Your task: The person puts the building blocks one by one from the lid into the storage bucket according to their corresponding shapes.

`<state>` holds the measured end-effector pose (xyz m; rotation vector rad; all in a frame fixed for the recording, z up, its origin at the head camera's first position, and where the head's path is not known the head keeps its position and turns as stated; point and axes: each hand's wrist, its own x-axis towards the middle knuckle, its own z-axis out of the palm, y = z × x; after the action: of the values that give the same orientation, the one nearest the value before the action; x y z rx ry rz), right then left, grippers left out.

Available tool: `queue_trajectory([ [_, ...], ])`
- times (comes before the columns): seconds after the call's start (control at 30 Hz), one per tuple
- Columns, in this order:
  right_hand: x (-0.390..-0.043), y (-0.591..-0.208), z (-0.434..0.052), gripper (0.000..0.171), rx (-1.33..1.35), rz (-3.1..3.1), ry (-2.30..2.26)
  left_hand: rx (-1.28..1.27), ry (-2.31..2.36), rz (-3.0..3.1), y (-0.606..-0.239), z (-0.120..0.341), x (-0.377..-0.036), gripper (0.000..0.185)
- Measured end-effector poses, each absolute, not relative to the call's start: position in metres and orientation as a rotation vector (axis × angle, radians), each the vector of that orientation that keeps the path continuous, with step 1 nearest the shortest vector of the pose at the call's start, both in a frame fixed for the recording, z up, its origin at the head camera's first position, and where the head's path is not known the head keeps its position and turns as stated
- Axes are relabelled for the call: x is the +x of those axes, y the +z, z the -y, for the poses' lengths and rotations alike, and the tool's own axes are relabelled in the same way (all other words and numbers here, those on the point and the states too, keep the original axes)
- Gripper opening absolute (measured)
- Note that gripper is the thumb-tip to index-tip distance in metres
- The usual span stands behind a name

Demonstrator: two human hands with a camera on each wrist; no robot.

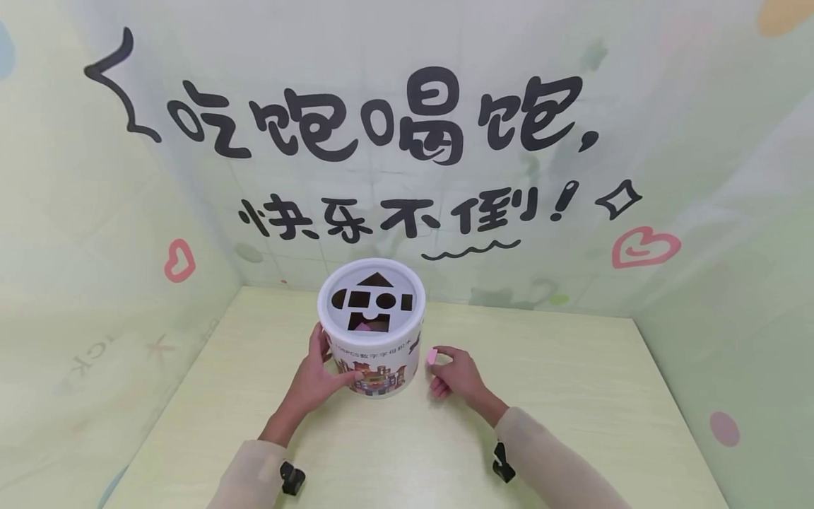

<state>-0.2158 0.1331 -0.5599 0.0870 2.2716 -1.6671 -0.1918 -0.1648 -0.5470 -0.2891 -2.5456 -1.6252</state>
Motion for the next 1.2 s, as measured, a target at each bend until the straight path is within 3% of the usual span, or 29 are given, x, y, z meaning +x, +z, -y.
queue_trajectory([
  [0.57,-0.217,-0.493,-0.153,0.054,-0.038,-2.356,-1.52,-0.291,-1.635,2.545,-0.549,0.166,-0.193,0.122],
  [1.2,-0.213,-0.415,-0.162,0.073,-0.194,-2.4,-1.535,-0.29,-1.652,2.539,-0.547,0.166,-0.192,0.122],
])
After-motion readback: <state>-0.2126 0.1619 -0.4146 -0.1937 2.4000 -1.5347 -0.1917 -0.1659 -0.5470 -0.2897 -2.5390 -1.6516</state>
